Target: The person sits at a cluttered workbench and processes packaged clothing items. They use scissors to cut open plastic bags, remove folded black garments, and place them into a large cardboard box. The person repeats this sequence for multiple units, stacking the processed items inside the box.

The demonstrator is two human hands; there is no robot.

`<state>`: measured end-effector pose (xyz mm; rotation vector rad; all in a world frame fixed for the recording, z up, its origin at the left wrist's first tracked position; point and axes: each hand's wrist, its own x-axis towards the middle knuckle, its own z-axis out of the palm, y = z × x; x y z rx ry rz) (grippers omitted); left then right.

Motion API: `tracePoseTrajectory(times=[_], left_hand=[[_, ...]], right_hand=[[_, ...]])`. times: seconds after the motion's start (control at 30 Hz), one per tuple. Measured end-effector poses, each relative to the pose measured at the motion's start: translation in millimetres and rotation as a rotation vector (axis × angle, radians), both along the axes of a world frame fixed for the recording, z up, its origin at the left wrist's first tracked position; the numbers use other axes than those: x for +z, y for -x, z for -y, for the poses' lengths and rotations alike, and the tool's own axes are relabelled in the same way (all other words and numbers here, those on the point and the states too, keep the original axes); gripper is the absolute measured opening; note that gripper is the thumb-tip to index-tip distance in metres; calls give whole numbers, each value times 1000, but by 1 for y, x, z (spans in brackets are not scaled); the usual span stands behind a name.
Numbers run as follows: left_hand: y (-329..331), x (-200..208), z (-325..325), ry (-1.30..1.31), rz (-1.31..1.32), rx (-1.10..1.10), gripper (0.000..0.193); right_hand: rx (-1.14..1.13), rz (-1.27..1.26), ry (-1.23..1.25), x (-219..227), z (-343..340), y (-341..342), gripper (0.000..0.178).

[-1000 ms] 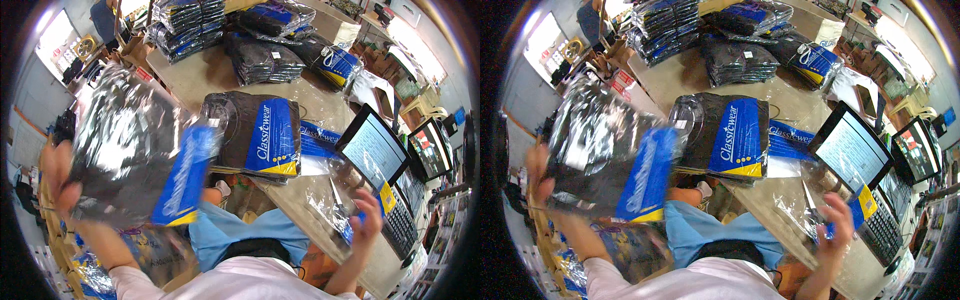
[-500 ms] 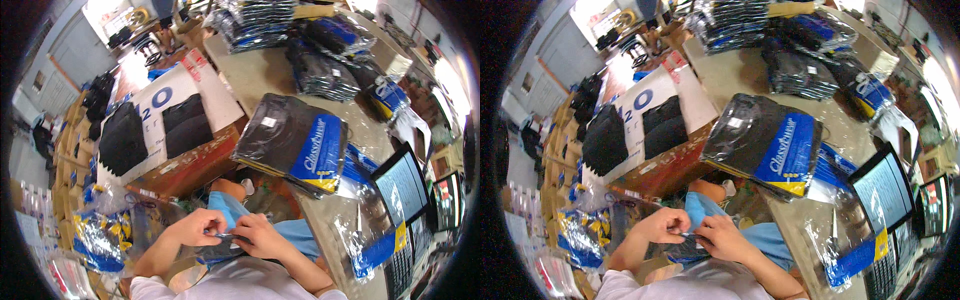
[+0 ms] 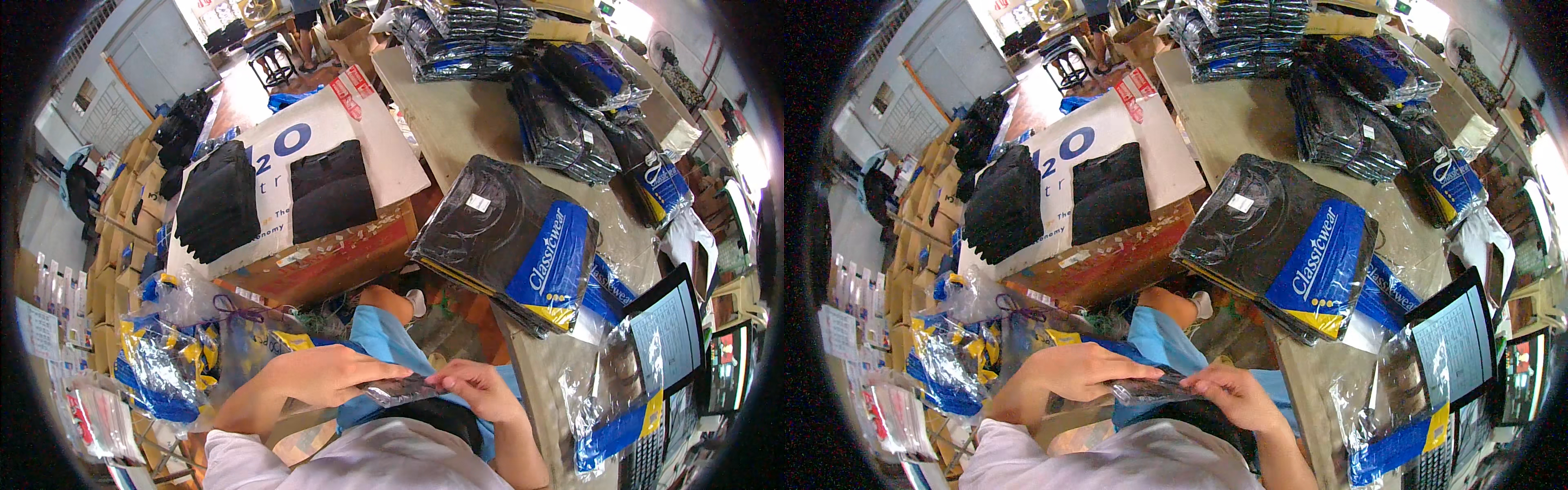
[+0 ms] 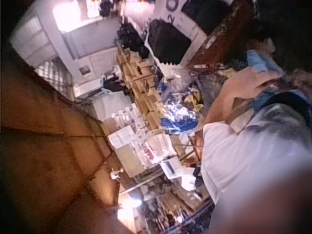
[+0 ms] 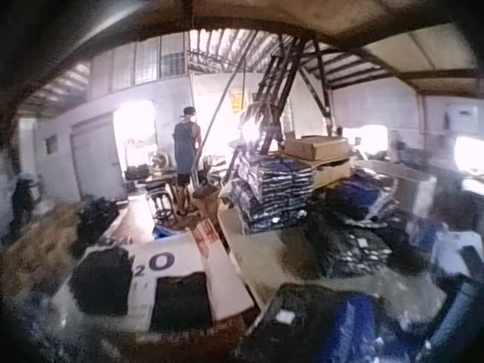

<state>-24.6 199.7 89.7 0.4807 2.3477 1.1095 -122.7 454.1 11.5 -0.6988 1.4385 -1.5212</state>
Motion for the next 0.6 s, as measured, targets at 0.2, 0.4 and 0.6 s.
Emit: tracePoseTrajectory(times=[0.2,0.4,0.6], left_hand=[[3,-4,-1,94,-19,13,41],[7,-2,-2,55,44,-29,32],[6,-11,-1,0,5,-15,41]], right_hand=[[116,-214,63,-10,24,-19,21],[123,-51,-36,-16,17,-25,20],[-18,-29,-57,-21,8,-28,22]])
